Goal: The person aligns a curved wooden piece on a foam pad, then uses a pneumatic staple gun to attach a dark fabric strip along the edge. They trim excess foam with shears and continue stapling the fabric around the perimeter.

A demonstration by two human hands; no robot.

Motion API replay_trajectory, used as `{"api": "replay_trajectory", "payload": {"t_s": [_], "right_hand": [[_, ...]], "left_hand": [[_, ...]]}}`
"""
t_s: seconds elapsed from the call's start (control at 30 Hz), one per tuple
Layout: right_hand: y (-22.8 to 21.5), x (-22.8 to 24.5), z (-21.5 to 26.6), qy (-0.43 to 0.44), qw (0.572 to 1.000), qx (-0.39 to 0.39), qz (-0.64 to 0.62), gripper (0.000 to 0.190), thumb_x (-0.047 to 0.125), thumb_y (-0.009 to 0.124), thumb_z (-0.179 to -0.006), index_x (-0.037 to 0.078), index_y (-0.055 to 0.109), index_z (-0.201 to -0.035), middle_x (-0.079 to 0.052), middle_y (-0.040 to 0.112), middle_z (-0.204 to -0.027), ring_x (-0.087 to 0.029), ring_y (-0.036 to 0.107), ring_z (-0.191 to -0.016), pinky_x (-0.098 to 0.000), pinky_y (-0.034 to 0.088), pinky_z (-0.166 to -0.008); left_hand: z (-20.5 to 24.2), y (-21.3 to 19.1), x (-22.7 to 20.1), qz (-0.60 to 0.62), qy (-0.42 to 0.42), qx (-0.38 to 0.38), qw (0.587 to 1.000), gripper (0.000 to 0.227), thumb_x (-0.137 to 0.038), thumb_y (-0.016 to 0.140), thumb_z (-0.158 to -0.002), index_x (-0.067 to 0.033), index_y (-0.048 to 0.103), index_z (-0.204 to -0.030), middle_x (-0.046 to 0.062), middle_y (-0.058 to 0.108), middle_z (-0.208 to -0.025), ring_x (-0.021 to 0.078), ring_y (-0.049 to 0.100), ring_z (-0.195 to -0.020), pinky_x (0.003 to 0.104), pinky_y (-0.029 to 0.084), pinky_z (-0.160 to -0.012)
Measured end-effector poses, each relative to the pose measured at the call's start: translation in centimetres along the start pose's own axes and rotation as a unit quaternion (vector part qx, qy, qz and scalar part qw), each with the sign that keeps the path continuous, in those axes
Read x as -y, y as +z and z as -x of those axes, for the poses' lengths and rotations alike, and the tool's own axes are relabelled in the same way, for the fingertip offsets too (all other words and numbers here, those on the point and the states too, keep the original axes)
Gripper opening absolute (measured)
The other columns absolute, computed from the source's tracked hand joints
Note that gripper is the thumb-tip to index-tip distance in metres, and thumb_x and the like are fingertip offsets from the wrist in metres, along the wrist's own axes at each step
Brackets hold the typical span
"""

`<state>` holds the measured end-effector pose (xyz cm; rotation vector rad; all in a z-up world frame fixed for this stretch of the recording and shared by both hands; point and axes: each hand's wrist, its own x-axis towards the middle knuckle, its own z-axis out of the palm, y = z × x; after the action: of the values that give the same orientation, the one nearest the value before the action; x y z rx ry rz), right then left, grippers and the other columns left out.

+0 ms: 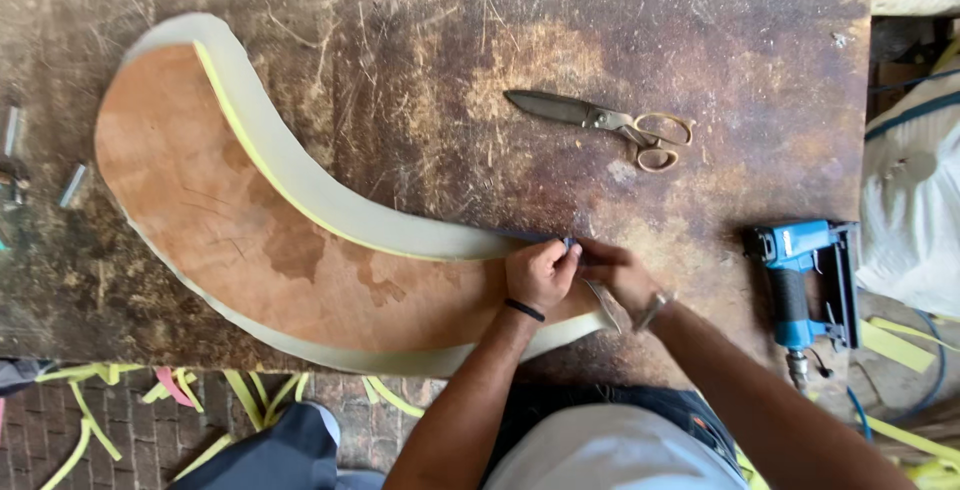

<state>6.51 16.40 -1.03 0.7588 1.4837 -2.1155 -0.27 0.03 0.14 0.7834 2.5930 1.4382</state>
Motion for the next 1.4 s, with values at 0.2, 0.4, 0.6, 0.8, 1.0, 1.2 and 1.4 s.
{"api": "replay_trajectory", "payload": {"t_s": [0.2,0.4,0.6,0.8,1.0,1.2,1.4], "right_hand": [[-7.5,-1.0,6.6,-0.102,0.855,-0.335,0.382,0.034,0.021,0.076,-0.090,0.019,0.072,-0.124,-0.008,0.071,-0.125,-0.024,0.072,-0.108,-0.0364,0.060,-0.089],[-18.1,-6.8,13.3,0.031,0.765,-0.447,0.462,0.088,0.031,0.092,-0.070,0.007,0.044,-0.139,-0.025,0.063,-0.127,-0.046,0.062,-0.113,-0.0540,0.050,-0.094],[-18.0,-6.8,12.1,-0.035,0.743,-0.501,0.442,0.068,0.015,0.083,-0.082,-0.002,0.043,-0.134,-0.028,0.065,-0.121,-0.047,0.064,-0.109,-0.0519,0.052,-0.095],[-10.9,0.6,12.3,0.000,0.900,-0.212,0.382,0.038,0.020,0.083,-0.078,0.007,0.073,-0.112,-0.012,0.078,-0.092,-0.024,0.074,-0.078,-0.0396,0.060,-0.071],[-3.3,3.7,8.3,0.100,0.790,-0.069,0.600,0.032,0.035,0.080,-0.082,0.010,0.073,-0.101,-0.010,0.079,-0.081,-0.024,0.076,-0.068,-0.0370,0.064,-0.065],[-1.9,4.2,7.9,-0.041,0.793,-0.062,0.605,0.034,0.035,0.080,-0.075,0.011,0.075,-0.098,-0.010,0.078,-0.076,-0.023,0.075,-0.063,-0.0368,0.064,-0.063],[-1.6,3.7,6.8,-0.010,0.784,-0.033,0.620,0.033,0.031,0.075,-0.081,0.012,0.072,-0.108,-0.011,0.079,-0.082,-0.024,0.078,-0.065,-0.0348,0.066,-0.062]], "left_hand": [[0.0,0.2,-0.1,-0.193,0.031,-0.006,0.981,0.036,-0.023,0.071,-0.091,-0.0141,0.056,-0.059,0.003,0.058,-0.056,0.0243,0.053,-0.057,0.046,0.040,-0.070],[0.8,-0.2,-0.3,-0.233,-0.046,0.016,0.971,0.011,-0.023,0.073,-0.083,-0.0155,0.065,-0.086,0.003,0.067,-0.085,0.0261,0.057,-0.084,0.049,0.039,-0.079],[2.4,0.0,1.2,-0.224,-0.046,-0.058,0.972,0.016,-0.018,0.073,-0.087,-0.0147,0.057,-0.090,0.005,0.069,-0.095,0.0291,0.064,-0.094,0.048,0.042,-0.084],[2.3,1.1,1.9,-0.223,-0.110,-0.014,0.969,0.015,-0.020,0.073,-0.094,-0.0183,0.059,-0.091,0.004,0.070,-0.077,0.0266,0.068,-0.076,0.044,0.043,-0.076],[2.1,0.6,1.5,-0.200,-0.116,-0.015,0.973,0.016,-0.022,0.072,-0.095,-0.0172,0.058,-0.089,0.003,0.070,-0.076,0.0253,0.068,-0.077,0.042,0.043,-0.077],[2.0,0.1,0.9,-0.182,-0.095,-0.037,0.978,0.017,-0.019,0.072,-0.093,-0.0167,0.059,-0.084,0.002,0.071,-0.079,0.0259,0.067,-0.084,0.042,0.043,-0.081],[1.8,-0.3,0.7,-0.183,-0.096,-0.051,0.977,0.016,-0.014,0.074,-0.092,-0.0176,0.062,-0.081,0.000,0.071,-0.079,0.0249,0.065,-0.090,0.042,0.045,-0.088]]}}
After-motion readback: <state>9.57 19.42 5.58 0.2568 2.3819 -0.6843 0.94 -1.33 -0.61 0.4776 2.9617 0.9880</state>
